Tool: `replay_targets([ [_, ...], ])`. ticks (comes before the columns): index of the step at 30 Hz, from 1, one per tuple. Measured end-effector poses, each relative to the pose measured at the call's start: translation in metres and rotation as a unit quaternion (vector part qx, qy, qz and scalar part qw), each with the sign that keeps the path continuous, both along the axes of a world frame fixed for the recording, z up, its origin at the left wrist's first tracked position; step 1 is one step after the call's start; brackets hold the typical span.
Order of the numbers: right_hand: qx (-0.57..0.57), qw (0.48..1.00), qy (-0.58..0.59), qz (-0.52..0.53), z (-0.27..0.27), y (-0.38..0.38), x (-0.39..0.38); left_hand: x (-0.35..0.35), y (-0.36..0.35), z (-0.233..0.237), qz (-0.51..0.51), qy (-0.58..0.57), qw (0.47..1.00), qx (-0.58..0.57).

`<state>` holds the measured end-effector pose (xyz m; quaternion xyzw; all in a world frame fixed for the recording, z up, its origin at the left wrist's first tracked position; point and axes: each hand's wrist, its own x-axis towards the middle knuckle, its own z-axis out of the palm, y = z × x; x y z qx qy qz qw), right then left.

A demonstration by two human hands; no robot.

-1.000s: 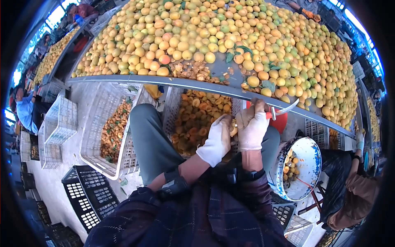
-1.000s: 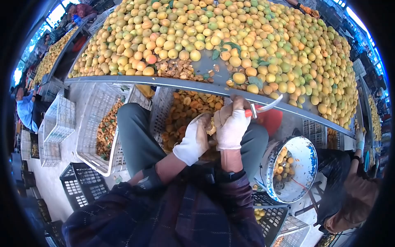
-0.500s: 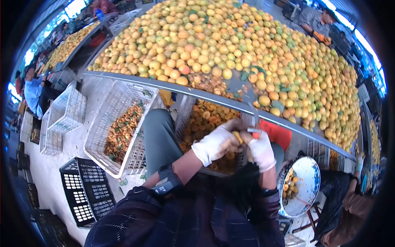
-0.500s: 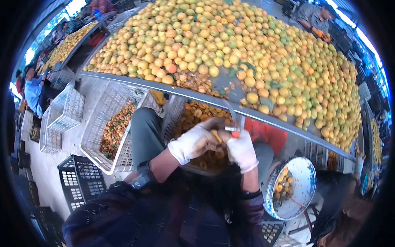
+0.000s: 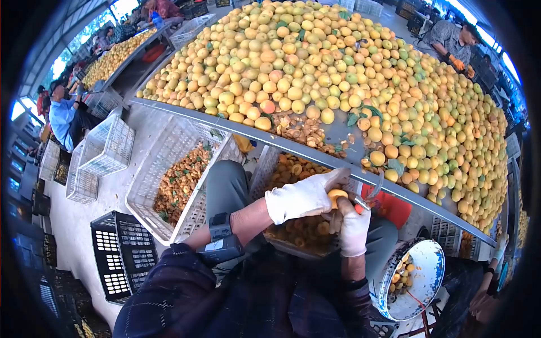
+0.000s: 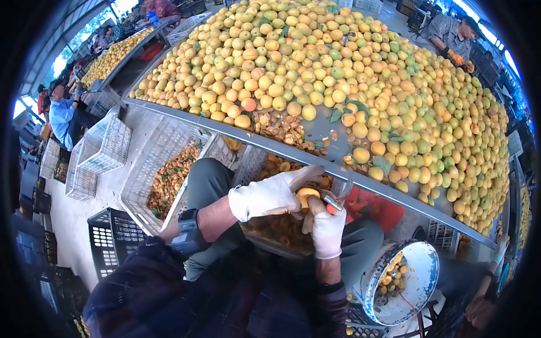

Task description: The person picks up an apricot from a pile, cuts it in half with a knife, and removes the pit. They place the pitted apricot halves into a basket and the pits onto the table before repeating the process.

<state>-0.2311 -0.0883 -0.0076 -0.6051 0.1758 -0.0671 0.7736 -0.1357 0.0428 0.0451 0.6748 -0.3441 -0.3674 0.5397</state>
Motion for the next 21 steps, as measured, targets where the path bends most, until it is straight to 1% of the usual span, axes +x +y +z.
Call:
replay_targets([
  [1, -0.007, 0.998, -0.011, -0.058, -0.002, 0.003, 0.003, 0.003, -0.001, 0.000, 0.001, 0.001, 1.000, 0.003],
  [2, -0.042, 0.993, -0.041, -0.105, -0.007, 0.007, 0.006, 0.006, -0.003, -0.001, 0.005, -0.052, 0.998, 0.034],
  [3, -0.040, 0.992, -0.040, -0.111, -0.005, 0.007, 0.008, 0.010, -0.007, -0.001, 0.003, -0.106, 0.992, 0.063],
  [4, -0.015, 0.989, -0.043, -0.142, 0.001, 0.003, 0.007, 0.015, -0.007, 0.009, 0.007, -0.066, 0.988, 0.137],
  [5, 0.008, 0.983, -0.045, -0.176, 0.008, -0.006, 0.003, 0.019, -0.001, 0.001, 0.042, -0.136, 0.988, 0.064],
  [6, -0.009, 0.972, -0.011, -0.233, 0.018, -0.015, 0.002, 0.026, 0.005, 0.005, 0.080, -0.182, 0.977, 0.072],
  [7, 0.009, 0.985, -0.001, -0.172, 0.009, -0.032, -0.008, 0.041, 0.009, 0.013, 0.124, -0.154, 0.975, 0.105],
  [8, -0.041, 0.989, 0.009, -0.144, 0.000, -0.037, -0.012, 0.059, 0.016, 0.010, 0.188, -0.358, 0.906, 0.123],
  [9, -0.091, 0.989, 0.022, -0.111, -0.010, -0.041, -0.017, 0.085, 0.023, 0.001, 0.224, -0.415, 0.874, 0.114],
  [10, -0.133, 0.989, 0.007, -0.069, -0.021, -0.039, -0.020, 0.091, 0.016, 0.026, 0.227, -0.420, 0.856, 0.199],
  [11, -0.128, 0.991, 0.012, -0.044, -0.040, -0.038, -0.021, 0.105, 0.012, 0.019, 0.225, -0.465, 0.821, 0.243],
  [13, -0.038, 0.995, 0.045, -0.078, -0.039, -0.024, -0.020, 0.121, -0.012, 0.000, 0.217, -0.446, 0.847, 0.193],
  [15, 0.043, 0.992, 0.051, -0.104, -0.060, -0.016, -0.018, 0.126, -0.052, -0.023, 0.207, -0.552, 0.801, 0.104],
  [16, 0.035, 0.993, 0.071, -0.089, -0.070, -0.017, -0.024, 0.129, -0.076, -0.032, 0.190, -0.549, 0.810, 0.083],
  [17, 0.082, 0.989, 0.096, -0.082, -0.069, -0.017, -0.025, 0.132, -0.100, -0.039, 0.174, -0.545, 0.818, 0.061],
  [19, 0.095, 0.986, 0.111, -0.082, -0.064, -0.018, -0.027, 0.136, -0.142, -0.049, 0.133, -0.564, 0.813, 0.060],
  [20, 0.095, 0.985, 0.112, -0.086, -0.057, -0.022, -0.028, 0.135, -0.159, -0.054, 0.128, -0.560, 0.813, 0.100],
  [21, 0.131, 0.979, 0.137, -0.080, -0.049, -0.025, -0.030, 0.134, -0.174, -0.051, 0.097, -0.564, 0.796, 0.196],
])
